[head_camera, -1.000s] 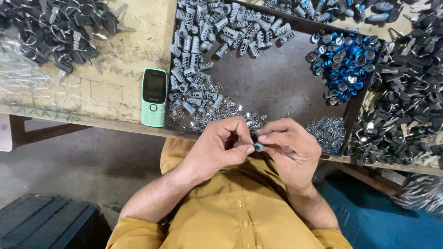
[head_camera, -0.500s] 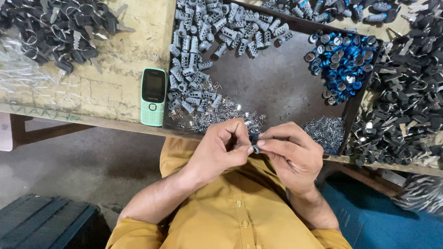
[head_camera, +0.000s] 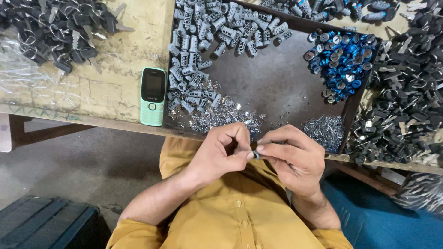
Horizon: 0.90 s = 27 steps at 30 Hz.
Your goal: The person sits at a workbench assembling small lock components by hand. They pick a grey cylindrical part and a blue cap from a tray, press the pieces together, and place the assembled unit back on the tray, repeating this cycle throughout the clip.
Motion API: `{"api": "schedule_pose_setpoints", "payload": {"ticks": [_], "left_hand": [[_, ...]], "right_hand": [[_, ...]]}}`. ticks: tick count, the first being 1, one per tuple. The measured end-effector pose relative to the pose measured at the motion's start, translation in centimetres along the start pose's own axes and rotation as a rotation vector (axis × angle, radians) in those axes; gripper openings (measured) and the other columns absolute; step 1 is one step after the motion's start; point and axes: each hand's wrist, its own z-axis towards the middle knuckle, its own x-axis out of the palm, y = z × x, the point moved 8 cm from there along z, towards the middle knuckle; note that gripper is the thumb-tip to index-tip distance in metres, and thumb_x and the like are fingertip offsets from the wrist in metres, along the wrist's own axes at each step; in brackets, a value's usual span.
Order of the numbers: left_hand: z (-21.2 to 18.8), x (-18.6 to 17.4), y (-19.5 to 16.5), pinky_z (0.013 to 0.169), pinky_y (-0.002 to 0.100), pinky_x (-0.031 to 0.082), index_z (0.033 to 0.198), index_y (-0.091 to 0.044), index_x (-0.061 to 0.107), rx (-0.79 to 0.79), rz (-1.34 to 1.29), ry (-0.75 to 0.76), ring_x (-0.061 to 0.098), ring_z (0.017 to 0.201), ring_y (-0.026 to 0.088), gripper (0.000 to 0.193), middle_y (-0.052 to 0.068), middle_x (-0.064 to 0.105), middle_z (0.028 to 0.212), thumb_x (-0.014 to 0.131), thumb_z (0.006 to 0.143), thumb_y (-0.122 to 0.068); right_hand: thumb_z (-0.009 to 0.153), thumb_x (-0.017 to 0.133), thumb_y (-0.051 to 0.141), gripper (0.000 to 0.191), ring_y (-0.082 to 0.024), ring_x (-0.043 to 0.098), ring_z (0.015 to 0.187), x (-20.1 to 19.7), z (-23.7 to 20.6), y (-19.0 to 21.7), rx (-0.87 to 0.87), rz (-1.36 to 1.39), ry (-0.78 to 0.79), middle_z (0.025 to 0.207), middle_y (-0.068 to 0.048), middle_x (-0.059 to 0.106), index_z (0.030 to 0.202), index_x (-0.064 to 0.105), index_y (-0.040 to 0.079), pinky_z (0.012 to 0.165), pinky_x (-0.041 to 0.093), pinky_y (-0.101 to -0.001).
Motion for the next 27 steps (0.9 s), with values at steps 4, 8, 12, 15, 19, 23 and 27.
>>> {"api": "schedule_pose_setpoints", "payload": {"ticks": [4, 8, 12, 15, 19, 23, 27], "left_hand": [[0.1, -0.1, -0.2, 0.066, 0.023, 0.037, 0.081, -0.005, 0.050, 0.039, 0.014, -0.019, 0.044, 0.074, 0.004, 0.021, -0.004, 0.051, 0.081, 0.070, 0.088, -0.002], [-0.3, -0.3, -0.9, 0.065, 0.023, 0.041, 0.081, -0.005, 0.051, 0.128, 0.203, -0.062, 0.047, 0.072, 0.004, 0.021, -0.002, 0.054, 0.080, 0.070, 0.088, -0.003], [-0.1, -0.2, 0.6, 0.066, 0.023, 0.039, 0.083, -0.005, 0.051, -0.031, -0.094, -0.017, 0.046, 0.074, 0.004, 0.020, -0.002, 0.054, 0.082, 0.070, 0.090, -0.004], [-0.2, -0.4, -0.7, 0.066, 0.022, 0.041, 0.083, -0.005, 0.051, 0.123, 0.129, -0.082, 0.049, 0.074, 0.004, 0.020, -0.003, 0.055, 0.082, 0.070, 0.090, -0.003], [0.0, -0.8, 0.0, 0.061, 0.026, 0.043, 0.084, -0.002, 0.056, -0.081, -0.003, -0.082, 0.052, 0.070, 0.007, 0.017, 0.000, 0.060, 0.078, 0.071, 0.092, -0.003], [-0.2, -1.2, 0.0, 0.054, 0.032, 0.051, 0.089, -0.001, 0.068, -0.248, 0.081, -0.180, 0.064, 0.063, 0.013, 0.005, 0.005, 0.069, 0.076, 0.071, 0.090, -0.004], [-2.0, 3.5, -6.3, 0.074, 0.038, 0.054, 0.109, 0.005, 0.064, 0.596, 1.128, -0.124, 0.064, 0.087, 0.028, 0.031, 0.015, 0.064, 0.101, 0.067, 0.078, 0.006]], "right_hand": [[0.080, 0.080, -0.005, 0.020, -0.021, 0.070, 0.084, 0.0, 0.0, -0.2, 0.017, -0.020, 0.004, 0.097, -0.011, 0.071, 0.098, 0.073, 0.003, 0.072, 0.056, -0.0287], [0.079, 0.080, -0.004, 0.021, -0.021, 0.069, 0.083, 0.1, -0.1, -0.6, 0.010, 0.017, 0.015, 0.096, -0.011, 0.071, 0.097, 0.072, 0.003, 0.072, 0.055, -0.0288], [0.078, 0.080, -0.005, 0.024, -0.020, 0.070, 0.083, 0.3, -0.4, -1.3, 0.055, 0.105, 0.021, 0.096, -0.011, 0.071, 0.099, 0.071, 0.003, 0.073, 0.056, -0.0285], [0.079, 0.079, -0.008, 0.024, -0.020, 0.070, 0.084, 0.4, -0.5, -1.6, 0.055, 0.114, 0.011, 0.097, -0.012, 0.071, 0.099, 0.071, 0.002, 0.074, 0.056, -0.0289], [0.078, 0.078, -0.011, 0.025, -0.020, 0.070, 0.084, 0.3, -0.5, -1.6, 0.088, 0.081, -0.010, 0.098, -0.013, 0.072, 0.098, 0.070, 0.002, 0.074, 0.057, -0.0277], [0.076, 0.074, -0.014, 0.027, -0.020, 0.071, 0.084, 0.1, -0.5, -1.8, 0.124, -0.027, -0.044, 0.099, -0.013, 0.071, 0.097, 0.069, 0.001, 0.074, 0.057, -0.0271], [0.074, 0.076, -0.012, 0.028, -0.023, 0.071, 0.086, 0.8, -0.8, -2.1, 0.107, -0.145, -0.044, 0.098, -0.013, 0.070, 0.096, 0.064, 0.002, 0.074, 0.056, -0.0298]]}}
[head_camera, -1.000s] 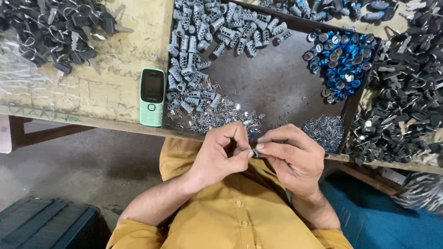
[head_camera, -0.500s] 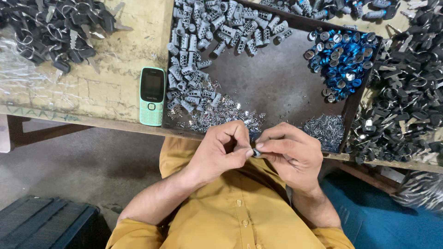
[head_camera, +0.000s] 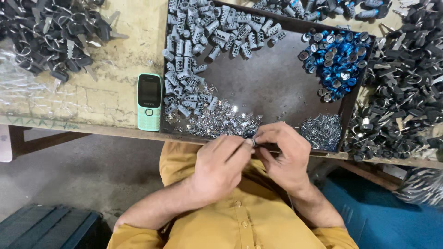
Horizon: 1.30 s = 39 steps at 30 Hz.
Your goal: The person sits at a workbench assembling small lock components by hand. They pick a grey cylindrical part and a blue cap from a tray, press the pieces together, and place the assembled unit back on the tray, repeating this cycle throughout the clip.
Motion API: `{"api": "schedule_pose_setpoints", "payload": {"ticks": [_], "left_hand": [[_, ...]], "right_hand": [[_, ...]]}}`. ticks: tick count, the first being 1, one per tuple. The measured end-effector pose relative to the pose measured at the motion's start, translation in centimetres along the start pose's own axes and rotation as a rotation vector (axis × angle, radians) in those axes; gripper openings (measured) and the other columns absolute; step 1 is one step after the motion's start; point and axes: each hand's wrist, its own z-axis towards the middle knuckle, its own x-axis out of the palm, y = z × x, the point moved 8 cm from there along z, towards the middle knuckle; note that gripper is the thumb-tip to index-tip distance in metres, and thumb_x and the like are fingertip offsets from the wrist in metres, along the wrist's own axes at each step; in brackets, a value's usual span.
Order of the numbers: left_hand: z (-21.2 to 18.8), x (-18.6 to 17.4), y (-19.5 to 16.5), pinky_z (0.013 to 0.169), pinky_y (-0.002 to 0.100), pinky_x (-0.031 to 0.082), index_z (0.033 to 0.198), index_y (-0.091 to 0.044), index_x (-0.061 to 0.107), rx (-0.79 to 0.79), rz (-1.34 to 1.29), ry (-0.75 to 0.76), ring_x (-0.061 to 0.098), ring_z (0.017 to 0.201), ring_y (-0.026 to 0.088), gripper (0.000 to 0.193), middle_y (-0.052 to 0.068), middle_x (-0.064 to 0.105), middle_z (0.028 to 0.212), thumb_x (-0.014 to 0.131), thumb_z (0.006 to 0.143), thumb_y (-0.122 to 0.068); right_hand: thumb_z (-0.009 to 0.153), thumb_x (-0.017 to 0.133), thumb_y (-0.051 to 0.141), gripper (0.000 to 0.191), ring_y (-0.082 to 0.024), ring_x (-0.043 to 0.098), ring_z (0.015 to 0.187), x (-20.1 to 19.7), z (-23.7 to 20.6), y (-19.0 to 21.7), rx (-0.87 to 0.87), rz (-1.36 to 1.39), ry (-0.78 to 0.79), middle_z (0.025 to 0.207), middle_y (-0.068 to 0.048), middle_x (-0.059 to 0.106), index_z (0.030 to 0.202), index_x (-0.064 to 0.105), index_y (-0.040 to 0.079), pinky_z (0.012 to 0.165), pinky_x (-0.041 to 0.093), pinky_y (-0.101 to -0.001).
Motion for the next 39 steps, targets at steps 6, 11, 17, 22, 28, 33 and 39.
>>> {"api": "schedule_pose_setpoints", "payload": {"ticks": [6, 11, 17, 22, 28, 33, 39], "left_hand": [[0.3, 0.8, 0.2, 0.076, 0.038, 0.055, 0.107, 0.001, 0.064, 0.032, -0.043, 0.033, 0.065, 0.091, 0.030, 0.030, 0.015, 0.063, 0.108, 0.068, 0.078, 0.004], [0.4, 0.3, 2.8, 0.069, 0.035, 0.053, 0.096, -0.001, 0.063, -0.147, -0.193, -0.129, 0.064, 0.080, 0.025, 0.013, 0.011, 0.062, 0.094, 0.068, 0.085, 0.004], [-0.2, 0.5, 4.8, 0.064, 0.036, 0.047, 0.094, 0.000, 0.060, -0.220, -0.254, -0.211, 0.057, 0.072, 0.025, 0.013, 0.012, 0.056, 0.088, 0.063, 0.082, 0.006], [-0.1, 0.6, 4.4, 0.065, 0.035, 0.048, 0.095, -0.001, 0.062, -0.147, -0.202, -0.237, 0.058, 0.074, 0.024, 0.015, 0.011, 0.056, 0.089, 0.067, 0.083, 0.004], [-0.1, 0.2, 4.5, 0.066, 0.033, 0.049, 0.099, -0.003, 0.065, -0.121, -0.272, -0.165, 0.060, 0.077, 0.022, 0.013, 0.009, 0.060, 0.093, 0.074, 0.090, -0.001], [0.2, 0.7, 4.0, 0.074, 0.035, 0.052, 0.098, -0.004, 0.065, -0.072, -0.395, -0.092, 0.064, 0.084, 0.025, 0.016, 0.008, 0.063, 0.096, 0.077, 0.087, -0.001], [0.4, 1.2, 4.0, 0.075, 0.035, 0.053, 0.098, -0.003, 0.066, -0.095, -0.457, -0.059, 0.065, 0.084, 0.027, 0.017, 0.009, 0.066, 0.096, 0.077, 0.085, 0.001]], "right_hand": [[0.074, 0.080, -0.004, 0.031, -0.023, 0.068, 0.081, 0.5, -0.1, -0.1, 0.018, -0.013, -0.033, 0.098, -0.013, 0.068, 0.095, 0.058, 0.003, 0.069, 0.054, -0.0315], [0.076, 0.085, 0.008, 0.031, -0.025, 0.070, 0.089, -0.8, 2.5, -1.0, -0.040, -0.088, 0.190, 0.101, -0.010, 0.068, 0.100, 0.065, 0.005, 0.076, 0.056, -0.0329], [0.090, 0.083, 0.003, 0.023, -0.024, 0.065, 0.086, -6.8, 8.0, -4.4, -0.084, -0.662, -0.053, 0.106, -0.013, 0.061, 0.111, 0.075, 0.009, 0.073, 0.052, -0.0346], [0.088, 0.082, 0.003, 0.020, -0.027, 0.065, 0.083, -6.2, 11.1, -4.7, -0.200, -0.752, 0.036, 0.109, -0.015, 0.060, 0.105, 0.073, 0.010, 0.072, 0.051, -0.0375], [0.096, 0.076, -0.004, 0.015, -0.017, 0.066, 0.082, -5.5, 5.5, -3.1, -0.021, -0.316, 0.002, 0.102, -0.007, 0.067, 0.108, 0.069, 0.002, 0.071, 0.052, -0.0287], [0.087, 0.071, -0.009, 0.021, -0.014, 0.067, 0.098, -0.2, -0.7, -3.0, 0.286, 0.409, 0.103, 0.110, -0.011, 0.068, 0.107, 0.070, -0.002, 0.084, 0.054, -0.0255], [0.092, 0.067, -0.014, 0.026, -0.015, 0.064, 0.104, 0.9, -3.1, -4.6, 0.396, 0.724, -0.086, 0.118, -0.013, 0.063, 0.117, 0.066, -0.006, 0.091, 0.053, -0.0258]]}}
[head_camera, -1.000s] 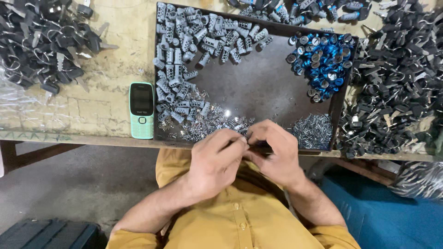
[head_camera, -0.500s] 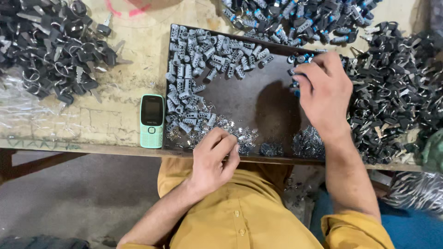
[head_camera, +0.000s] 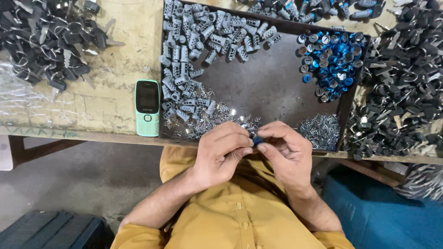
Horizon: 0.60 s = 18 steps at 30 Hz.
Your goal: The person sits at a workbench assembling small lock components by hand. They pick a grey cylindrical part and a blue cap from a tray, press the pieces together, and place the assembled unit back on the tray, repeating this cycle throughout the clip.
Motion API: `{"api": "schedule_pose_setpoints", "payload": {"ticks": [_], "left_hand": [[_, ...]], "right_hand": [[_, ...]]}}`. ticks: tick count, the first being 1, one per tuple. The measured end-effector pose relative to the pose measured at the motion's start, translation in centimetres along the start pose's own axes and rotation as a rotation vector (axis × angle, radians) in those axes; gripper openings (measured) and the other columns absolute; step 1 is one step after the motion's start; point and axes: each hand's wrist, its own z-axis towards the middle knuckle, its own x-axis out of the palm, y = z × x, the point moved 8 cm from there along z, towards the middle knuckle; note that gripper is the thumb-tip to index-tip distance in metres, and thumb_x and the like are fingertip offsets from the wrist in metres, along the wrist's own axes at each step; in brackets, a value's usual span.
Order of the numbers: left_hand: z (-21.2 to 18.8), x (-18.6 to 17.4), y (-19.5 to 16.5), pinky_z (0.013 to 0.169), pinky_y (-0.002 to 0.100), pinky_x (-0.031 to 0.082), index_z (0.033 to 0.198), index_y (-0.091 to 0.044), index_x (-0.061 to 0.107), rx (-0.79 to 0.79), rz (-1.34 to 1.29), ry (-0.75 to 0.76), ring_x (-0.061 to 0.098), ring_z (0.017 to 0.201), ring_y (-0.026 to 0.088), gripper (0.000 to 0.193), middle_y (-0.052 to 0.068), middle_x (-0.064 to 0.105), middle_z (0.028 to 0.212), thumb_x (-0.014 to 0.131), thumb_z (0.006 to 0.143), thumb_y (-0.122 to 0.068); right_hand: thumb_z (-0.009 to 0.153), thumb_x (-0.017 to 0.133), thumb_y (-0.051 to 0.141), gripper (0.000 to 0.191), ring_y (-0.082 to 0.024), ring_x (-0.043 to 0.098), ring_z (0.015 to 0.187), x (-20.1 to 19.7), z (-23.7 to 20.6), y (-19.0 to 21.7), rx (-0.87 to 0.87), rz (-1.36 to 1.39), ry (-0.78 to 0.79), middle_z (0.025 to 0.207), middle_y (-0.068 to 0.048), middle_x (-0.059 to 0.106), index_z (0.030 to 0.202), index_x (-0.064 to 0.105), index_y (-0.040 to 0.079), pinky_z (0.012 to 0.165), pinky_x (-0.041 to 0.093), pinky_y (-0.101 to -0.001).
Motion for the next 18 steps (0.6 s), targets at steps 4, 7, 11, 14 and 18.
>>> {"api": "schedule_pose_setpoints", "payload": {"ticks": [4, 7, 11, 14, 18], "left_hand": [[-0.1, 0.2, -0.3, 0.075, 0.035, 0.052, 0.098, -0.003, 0.066, 0.029, 0.001, -0.036, 0.065, 0.081, 0.026, 0.018, 0.009, 0.066, 0.096, 0.077, 0.085, 0.002], [-0.4, 0.1, 0.0, 0.075, 0.032, 0.053, 0.098, -0.003, 0.064, -0.019, -0.028, -0.085, 0.065, 0.082, 0.023, 0.019, 0.008, 0.066, 0.094, 0.077, 0.086, 0.003], [-1.3, 0.1, 2.8, 0.074, 0.024, 0.054, 0.112, -0.009, 0.059, -0.399, -0.485, -0.110, 0.063, 0.083, 0.010, 0.033, 0.002, 0.065, 0.093, 0.075, 0.087, 0.003], [-1.6, 1.1, 3.4, 0.077, 0.023, 0.053, 0.130, -0.012, 0.057, -0.539, -0.791, -0.023, 0.061, 0.087, 0.006, 0.050, 0.002, 0.066, 0.096, 0.075, 0.088, 0.006], [-1.5, 3.8, 3.7, 0.088, 0.027, 0.056, 0.107, 0.000, 0.069, -0.668, -0.884, 0.096, 0.066, 0.096, 0.012, 0.016, 0.006, 0.068, 0.102, 0.071, 0.092, 0.004]], "right_hand": [[0.093, 0.068, -0.013, 0.024, -0.015, 0.064, 0.105, 0.2, -0.3, 0.3, -0.048, -0.029, 0.040, 0.118, -0.014, 0.064, 0.115, 0.067, -0.005, 0.091, 0.053, -0.0259], [0.095, 0.069, -0.011, 0.021, -0.015, 0.067, 0.102, 0.8, -0.2, 1.3, -0.106, -0.166, 0.066, 0.116, -0.013, 0.066, 0.115, 0.071, -0.004, 0.088, 0.055, -0.0260], [0.082, 0.080, 0.002, 0.041, -0.016, 0.064, 0.100, 2.0, -0.1, 2.4, -0.117, -0.305, 0.241, 0.114, -0.012, 0.061, 0.122, 0.069, -0.003, 0.084, 0.054, -0.0266], [0.073, 0.090, 0.012, 0.051, -0.016, 0.063, 0.091, 2.1, -0.3, 3.1, -0.226, -0.531, 0.244, 0.110, -0.011, 0.059, 0.119, 0.070, 0.002, 0.079, 0.054, -0.0275], [0.076, 0.094, 0.011, 0.045, -0.018, 0.059, 0.084, 1.9, -1.6, 4.6, -0.523, -0.848, 0.006, 0.103, -0.005, 0.056, 0.116, 0.074, 0.010, 0.071, 0.048, -0.0300]]}}
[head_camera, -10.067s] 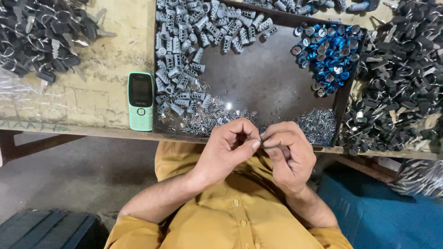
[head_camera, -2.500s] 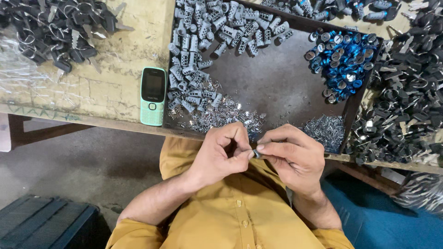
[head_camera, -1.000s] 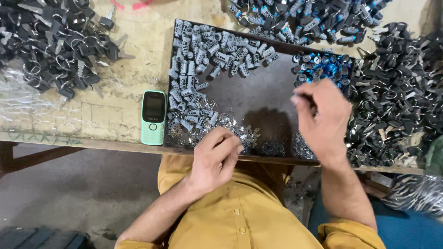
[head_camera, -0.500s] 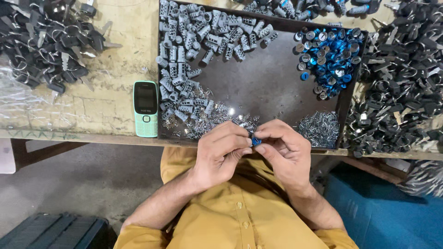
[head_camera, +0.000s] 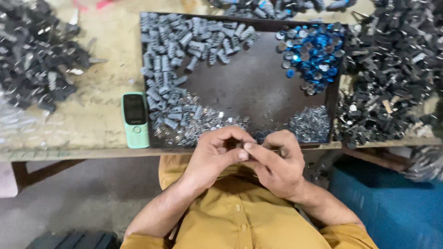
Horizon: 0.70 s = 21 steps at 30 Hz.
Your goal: The person sits at a workbench assembling small lock components by hand. They pick a grey cylindrical part and a blue cap from a tray, press the pieces together, and place the assembled unit back on the tray, repeating this cycle throughout the clip.
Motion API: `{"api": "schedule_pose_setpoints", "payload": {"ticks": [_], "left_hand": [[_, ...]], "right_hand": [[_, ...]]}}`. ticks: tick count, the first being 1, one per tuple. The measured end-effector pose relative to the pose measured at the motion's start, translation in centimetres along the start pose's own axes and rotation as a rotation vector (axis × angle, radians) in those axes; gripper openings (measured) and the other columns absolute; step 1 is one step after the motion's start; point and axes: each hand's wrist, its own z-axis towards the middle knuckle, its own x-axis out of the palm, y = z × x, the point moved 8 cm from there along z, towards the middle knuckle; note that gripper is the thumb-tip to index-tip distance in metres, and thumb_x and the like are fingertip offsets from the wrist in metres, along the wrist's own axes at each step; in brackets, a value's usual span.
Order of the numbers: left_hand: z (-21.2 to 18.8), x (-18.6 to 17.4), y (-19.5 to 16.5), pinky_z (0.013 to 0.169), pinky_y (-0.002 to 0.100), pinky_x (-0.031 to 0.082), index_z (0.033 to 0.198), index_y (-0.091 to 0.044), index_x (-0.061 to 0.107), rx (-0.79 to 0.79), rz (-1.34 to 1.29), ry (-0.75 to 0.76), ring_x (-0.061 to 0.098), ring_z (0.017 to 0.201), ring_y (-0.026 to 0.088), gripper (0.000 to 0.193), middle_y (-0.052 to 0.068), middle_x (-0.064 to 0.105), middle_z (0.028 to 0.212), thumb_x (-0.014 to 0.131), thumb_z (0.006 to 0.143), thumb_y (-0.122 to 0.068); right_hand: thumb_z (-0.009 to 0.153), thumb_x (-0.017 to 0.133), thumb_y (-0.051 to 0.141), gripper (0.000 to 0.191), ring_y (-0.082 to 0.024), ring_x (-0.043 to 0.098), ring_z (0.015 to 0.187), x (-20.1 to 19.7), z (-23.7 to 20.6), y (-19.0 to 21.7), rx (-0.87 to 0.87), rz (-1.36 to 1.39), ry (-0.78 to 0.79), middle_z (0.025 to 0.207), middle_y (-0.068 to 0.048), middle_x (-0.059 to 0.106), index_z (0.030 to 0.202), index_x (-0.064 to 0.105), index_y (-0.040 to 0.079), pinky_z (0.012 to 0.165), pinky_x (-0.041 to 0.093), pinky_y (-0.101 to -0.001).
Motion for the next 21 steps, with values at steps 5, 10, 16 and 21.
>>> {"api": "schedule_pose_setpoints", "payload": {"ticks": [5, 10, 16, 21], "left_hand": [[-0.1, 0.4, -2.6, 0.080, 0.026, 0.054, 0.101, 0.000, 0.074, 0.325, 0.708, -0.156, 0.068, 0.088, 0.015, 0.015, 0.007, 0.073, 0.095, 0.077, 0.086, -0.001], [-0.1, 0.2, -2.8, 0.076, 0.027, 0.053, 0.101, 0.000, 0.073, 0.370, 0.783, -0.181, 0.067, 0.085, 0.016, 0.017, 0.008, 0.072, 0.096, 0.078, 0.086, -0.004], [0.1, 1.1, -3.2, 0.076, 0.028, 0.054, 0.100, -0.001, 0.073, 0.466, 0.898, -0.187, 0.068, 0.083, 0.017, 0.018, 0.007, 0.072, 0.092, 0.079, 0.084, -0.005], [0.1, 1.0, -3.4, 0.073, 0.028, 0.052, 0.099, -0.002, 0.073, 0.455, 0.940, -0.217, 0.066, 0.081, 0.018, 0.016, 0.008, 0.072, 0.091, 0.079, 0.084, -0.004]], "right_hand": [[0.076, 0.087, 0.004, 0.051, -0.024, 0.067, 0.098, -1.7, -0.3, -2.5, 0.104, 0.025, 0.120, 0.117, -0.013, 0.060, 0.123, 0.069, 0.008, 0.081, 0.056, -0.0331], [0.095, 0.077, -0.005, 0.038, -0.029, 0.060, 0.103, -12.4, -0.2, -7.4, 0.308, -0.657, -0.133, 0.117, -0.015, 0.058, 0.130, 0.071, 0.009, 0.088, 0.050, -0.0389], [0.088, 0.081, 0.001, 0.037, -0.033, 0.057, 0.102, -14.0, 0.6, -10.8, 0.274, -0.843, -0.018, 0.110, -0.013, 0.058, 0.123, 0.075, 0.011, 0.087, 0.047, -0.0442], [0.090, 0.072, 0.000, 0.033, -0.027, 0.061, 0.095, -16.0, 1.2, -11.8, 0.428, -0.536, -0.043, 0.104, -0.009, 0.060, 0.120, 0.072, 0.014, 0.082, 0.049, -0.0395]]}}
